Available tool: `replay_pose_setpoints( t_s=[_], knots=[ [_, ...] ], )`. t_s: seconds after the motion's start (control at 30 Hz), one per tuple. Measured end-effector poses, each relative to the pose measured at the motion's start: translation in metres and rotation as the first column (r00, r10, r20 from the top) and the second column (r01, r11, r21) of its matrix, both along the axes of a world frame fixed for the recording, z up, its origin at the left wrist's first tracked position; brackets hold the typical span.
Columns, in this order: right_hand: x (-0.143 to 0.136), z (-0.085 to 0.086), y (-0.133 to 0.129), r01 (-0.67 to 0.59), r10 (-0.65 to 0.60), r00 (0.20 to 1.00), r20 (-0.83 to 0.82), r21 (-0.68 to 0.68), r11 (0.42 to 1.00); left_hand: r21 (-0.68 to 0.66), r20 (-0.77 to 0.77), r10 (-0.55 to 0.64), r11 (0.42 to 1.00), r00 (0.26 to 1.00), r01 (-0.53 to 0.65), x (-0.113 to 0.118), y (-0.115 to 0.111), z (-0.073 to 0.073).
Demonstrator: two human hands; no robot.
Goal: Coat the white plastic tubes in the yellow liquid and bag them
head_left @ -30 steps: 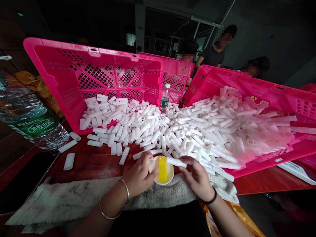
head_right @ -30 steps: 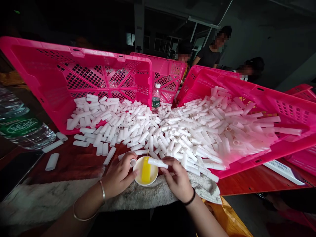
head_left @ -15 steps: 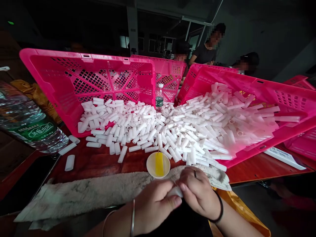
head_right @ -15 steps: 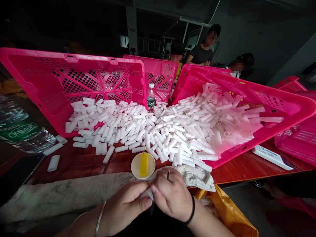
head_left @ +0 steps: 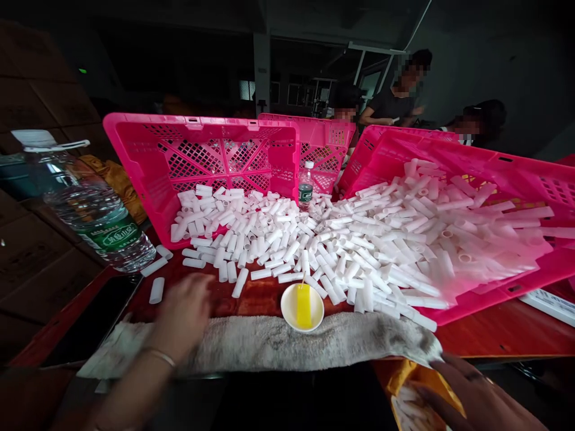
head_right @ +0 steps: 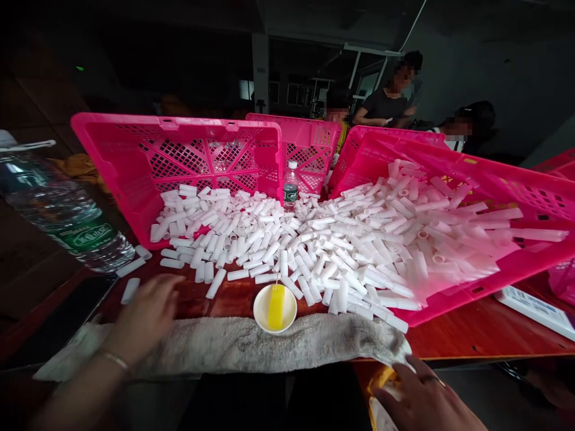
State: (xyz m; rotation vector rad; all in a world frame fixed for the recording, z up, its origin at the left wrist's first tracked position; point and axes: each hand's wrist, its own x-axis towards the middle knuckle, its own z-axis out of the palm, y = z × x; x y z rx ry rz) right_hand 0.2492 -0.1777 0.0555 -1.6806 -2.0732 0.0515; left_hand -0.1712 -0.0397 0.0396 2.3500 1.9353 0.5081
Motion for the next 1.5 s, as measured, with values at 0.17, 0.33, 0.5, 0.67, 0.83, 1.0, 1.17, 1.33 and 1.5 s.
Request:
replay_pose_setpoints(
  t_s=[0.17, 0.33, 0.5, 0.67, 0.83, 1.0, 1.17, 1.33, 1.5],
  knots=[
    [-0.138, 0.004, 0.105, -0.273, 0.277, 0.958, 0.066, -0.063, 0.960, -0.180, -0.293, 0.152, 0.961, 0.944, -0.211, -0.111, 0.055, -0.019],
    [-0.249, -0.015, 0.203, -0.546, 0.558, 0.791, 0.249, -0.124, 0.829, -0.296, -0.313, 0.033, 0.946, 0.949, -0.130, -0.110, 0.058, -0.017],
    [-0.224, -0.009, 0.193, -0.570, 0.575, 0.796, 0.189, -0.086, 0.817, -0.271, -0.319, -0.022, 0.960, 0.947, -0.069, -0.087, 0.053, -0.008],
    [-0.120, 0.008, 0.143, -0.388, 0.379, 0.903, -0.201, -0.006, 0.922, -0.269, -0.192, -0.069, 0.963, 0.979, 0.015, -0.059, 0.053, -0.010],
    [-0.074, -0.026, 0.123, -0.370, 0.347, 0.898, -0.272, -0.037, 0.928, -0.183, 0.231, -0.133, 0.967, 0.964, 0.177, 0.010, 0.032, -0.014],
    [-0.083, -0.066, 0.123, -0.332, 0.355, 0.904, -0.238, 0.134, 0.934, -0.189, 0.489, -0.329, 0.865, 0.808, 0.466, 0.083, 0.012, -0.026],
    [-0.080, -0.069, 0.120, -0.370, 0.356, 0.842, -0.404, 0.047, 0.928, -0.184, 0.575, -0.340, 0.832, 0.744, 0.523, 0.109, 0.014, -0.043],
    [-0.082, -0.066, 0.118, -0.299, 0.263, 0.862, -0.434, -0.017, 0.954, -0.214, 0.577, -0.304, 0.839, 0.758, 0.499, 0.112, 0.016, -0.048],
    [-0.081, -0.067, 0.116, -0.370, 0.318, 0.809, -0.494, -0.008, 0.929, -0.214, 0.576, -0.301, 0.842, 0.760, 0.496, 0.112, 0.016, -0.048]
  ],
)
